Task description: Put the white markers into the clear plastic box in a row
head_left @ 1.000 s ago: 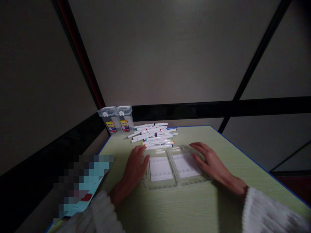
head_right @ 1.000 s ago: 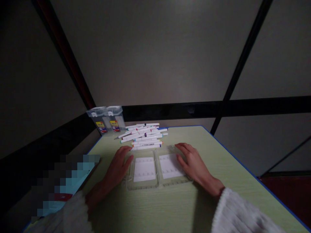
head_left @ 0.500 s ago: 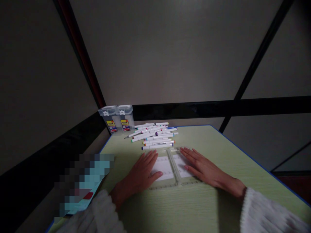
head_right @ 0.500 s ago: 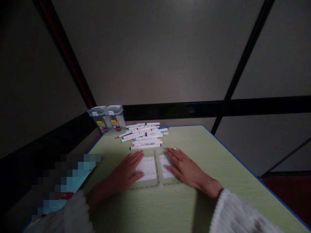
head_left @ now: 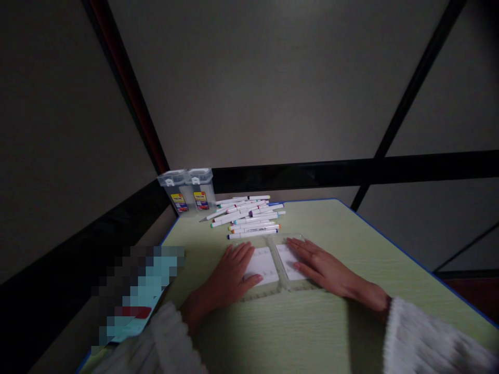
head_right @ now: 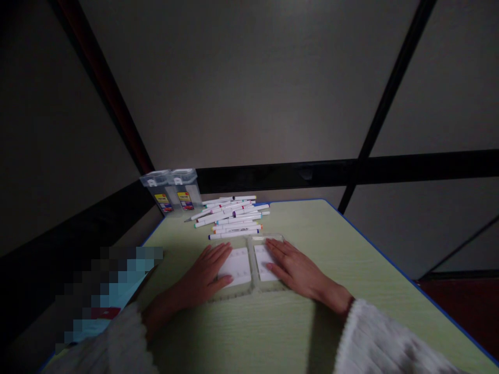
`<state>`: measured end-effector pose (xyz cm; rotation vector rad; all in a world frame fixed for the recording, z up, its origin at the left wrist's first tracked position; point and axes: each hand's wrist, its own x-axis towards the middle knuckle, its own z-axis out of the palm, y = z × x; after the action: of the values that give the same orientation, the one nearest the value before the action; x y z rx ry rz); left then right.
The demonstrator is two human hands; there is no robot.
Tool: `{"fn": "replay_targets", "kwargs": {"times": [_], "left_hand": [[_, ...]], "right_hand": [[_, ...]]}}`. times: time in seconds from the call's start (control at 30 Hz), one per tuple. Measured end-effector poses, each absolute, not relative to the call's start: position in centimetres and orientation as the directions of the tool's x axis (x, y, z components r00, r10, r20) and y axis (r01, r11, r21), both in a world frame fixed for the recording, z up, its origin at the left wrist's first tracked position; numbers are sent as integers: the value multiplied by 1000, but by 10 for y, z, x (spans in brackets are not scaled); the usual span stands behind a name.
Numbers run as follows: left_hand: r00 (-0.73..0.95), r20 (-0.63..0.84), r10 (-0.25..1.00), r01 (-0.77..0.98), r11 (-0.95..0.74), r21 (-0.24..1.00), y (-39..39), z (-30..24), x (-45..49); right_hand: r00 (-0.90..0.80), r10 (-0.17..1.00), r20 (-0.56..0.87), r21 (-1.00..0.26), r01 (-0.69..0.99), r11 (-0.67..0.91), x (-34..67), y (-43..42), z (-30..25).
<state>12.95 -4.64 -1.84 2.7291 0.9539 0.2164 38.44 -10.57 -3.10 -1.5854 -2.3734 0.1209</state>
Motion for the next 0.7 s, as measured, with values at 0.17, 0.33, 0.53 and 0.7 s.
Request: {"fn": "replay_targets", "kwargs": {"times": [0.17, 0.33, 0.53, 0.7], "left_hand": [[777, 86, 624, 579, -761, 294, -46, -19, 130], [778, 74, 624, 582, -761, 287, -46, -20, 130], [776, 108, 621, 571, -765, 297, -45, -22, 131], [783, 94, 614, 572, -772, 276, -43, -20, 130]], "right_hand": [[-356, 919, 171, -244, 888, 390, 383, -106, -30], [-351, 923, 159, -255, 888, 382, 383, -107, -28], [-346, 918, 197, -250, 887, 388, 381, -107, -28], [-374, 909, 183, -198, 892, 407, 382, -106, -28]]}}
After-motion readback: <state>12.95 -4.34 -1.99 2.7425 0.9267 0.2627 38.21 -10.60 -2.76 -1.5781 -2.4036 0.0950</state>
